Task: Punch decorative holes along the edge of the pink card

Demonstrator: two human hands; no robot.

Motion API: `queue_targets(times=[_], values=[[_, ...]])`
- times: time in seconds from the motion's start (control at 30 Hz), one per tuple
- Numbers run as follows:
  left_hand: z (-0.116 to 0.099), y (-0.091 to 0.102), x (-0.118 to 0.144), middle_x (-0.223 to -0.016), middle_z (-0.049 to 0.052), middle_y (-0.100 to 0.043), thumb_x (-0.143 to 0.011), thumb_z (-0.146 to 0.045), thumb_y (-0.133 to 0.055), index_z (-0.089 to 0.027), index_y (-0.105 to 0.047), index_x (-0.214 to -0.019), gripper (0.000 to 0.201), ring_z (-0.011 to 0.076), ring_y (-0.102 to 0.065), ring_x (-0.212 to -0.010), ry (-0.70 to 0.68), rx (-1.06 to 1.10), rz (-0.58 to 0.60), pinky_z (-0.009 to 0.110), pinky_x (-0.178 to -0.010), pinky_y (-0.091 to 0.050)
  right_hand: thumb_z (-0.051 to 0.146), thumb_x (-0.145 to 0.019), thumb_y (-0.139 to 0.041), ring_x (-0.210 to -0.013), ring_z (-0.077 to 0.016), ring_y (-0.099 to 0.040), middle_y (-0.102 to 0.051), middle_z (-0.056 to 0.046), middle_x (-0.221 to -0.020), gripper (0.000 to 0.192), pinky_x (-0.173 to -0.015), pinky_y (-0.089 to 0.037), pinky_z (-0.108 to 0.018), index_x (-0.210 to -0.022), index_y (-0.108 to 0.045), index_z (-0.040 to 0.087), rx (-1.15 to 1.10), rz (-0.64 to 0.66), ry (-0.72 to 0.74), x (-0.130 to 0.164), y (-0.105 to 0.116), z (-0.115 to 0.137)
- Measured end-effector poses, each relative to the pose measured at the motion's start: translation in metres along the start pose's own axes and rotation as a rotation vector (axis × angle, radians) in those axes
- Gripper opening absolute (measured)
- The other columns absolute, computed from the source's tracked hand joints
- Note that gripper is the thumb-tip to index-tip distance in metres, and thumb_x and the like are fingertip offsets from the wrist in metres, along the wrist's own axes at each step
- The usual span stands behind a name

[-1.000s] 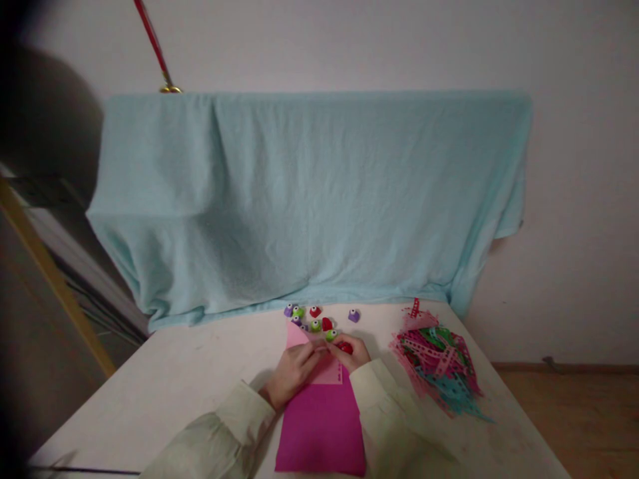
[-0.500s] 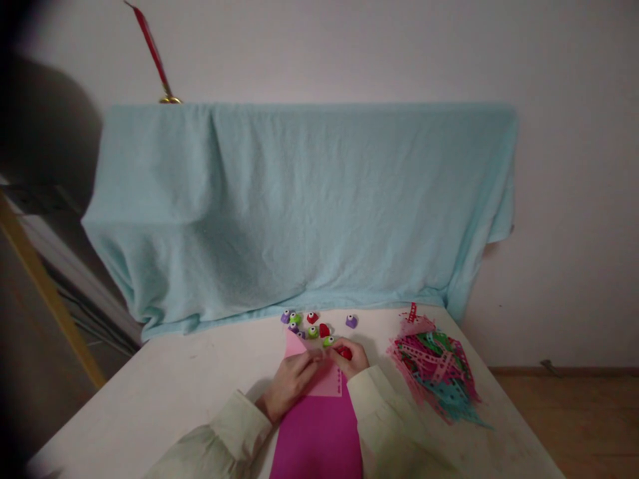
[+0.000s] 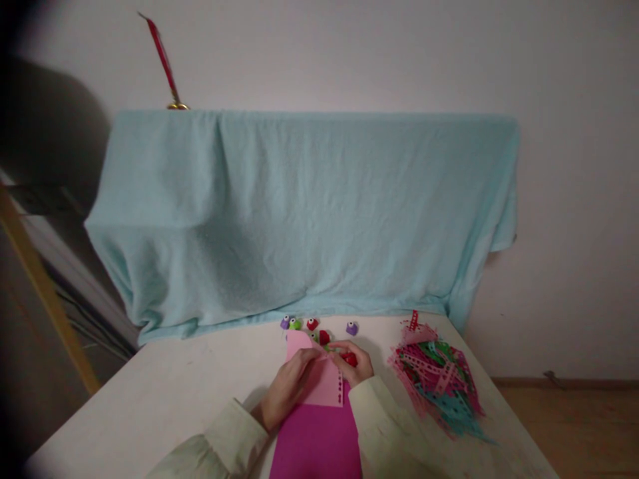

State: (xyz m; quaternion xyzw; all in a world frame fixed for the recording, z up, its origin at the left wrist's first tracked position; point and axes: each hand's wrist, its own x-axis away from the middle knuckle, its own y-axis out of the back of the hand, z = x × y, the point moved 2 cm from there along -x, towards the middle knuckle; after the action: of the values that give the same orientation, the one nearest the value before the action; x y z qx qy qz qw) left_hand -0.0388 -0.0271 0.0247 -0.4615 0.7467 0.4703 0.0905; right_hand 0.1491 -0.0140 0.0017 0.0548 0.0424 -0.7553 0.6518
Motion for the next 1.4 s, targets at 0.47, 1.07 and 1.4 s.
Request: queue_targets(times=[0.47, 1.07, 1.4], values=[[-0.003, 0.001, 0.000, -0.115, 0.011, -0.057, -0.095, -0.015, -0.040, -0.017, -0.053, -0.119, 0.027, 0.0161, -0.056, -0.109, -0.051, -0.097, -0.014, 0.028, -0.092, -0.049, 0.050, -0.063, -0.074, -0.052, -0.0116, -0.044, -0.050, 0.003, -0.055, 0.035, -0.049, -0.030, -0.024, -0.072, -0.064, 0.018, 0.006, 0.133, 0.011, 0.004, -0.007, 0.007], [0.002, -0.005, 0.003, -0.117, 0.011, -0.058, -0.095, -0.018, -0.041, -0.017, -0.051, -0.124, 0.031, 0.0185, -0.056, -0.111, -0.071, -0.171, 0.034, 0.032, -0.092, -0.051, 0.036, -0.068, -0.066, -0.056, -0.0152, -0.055, -0.061, -0.001, -0.063, 0.017, -0.057, -0.045, -0.026, -0.071, -0.063, 0.020, 0.260, -0.050, 0.212, 0.010, -0.005, 0.010], [-0.004, 0.001, 0.000, -0.115, 0.010, -0.058, -0.095, -0.016, -0.040, -0.018, -0.053, -0.122, 0.030, 0.0178, -0.056, -0.111, -0.067, -0.122, -0.007, 0.031, -0.092, -0.051, 0.049, -0.068, -0.068, -0.065, -0.0186, -0.058, -0.061, -0.004, -0.066, 0.031, -0.060, -0.047, -0.028, -0.073, -0.065, 0.018, 0.180, -0.145, 0.104, 0.005, 0.006, 0.023]])
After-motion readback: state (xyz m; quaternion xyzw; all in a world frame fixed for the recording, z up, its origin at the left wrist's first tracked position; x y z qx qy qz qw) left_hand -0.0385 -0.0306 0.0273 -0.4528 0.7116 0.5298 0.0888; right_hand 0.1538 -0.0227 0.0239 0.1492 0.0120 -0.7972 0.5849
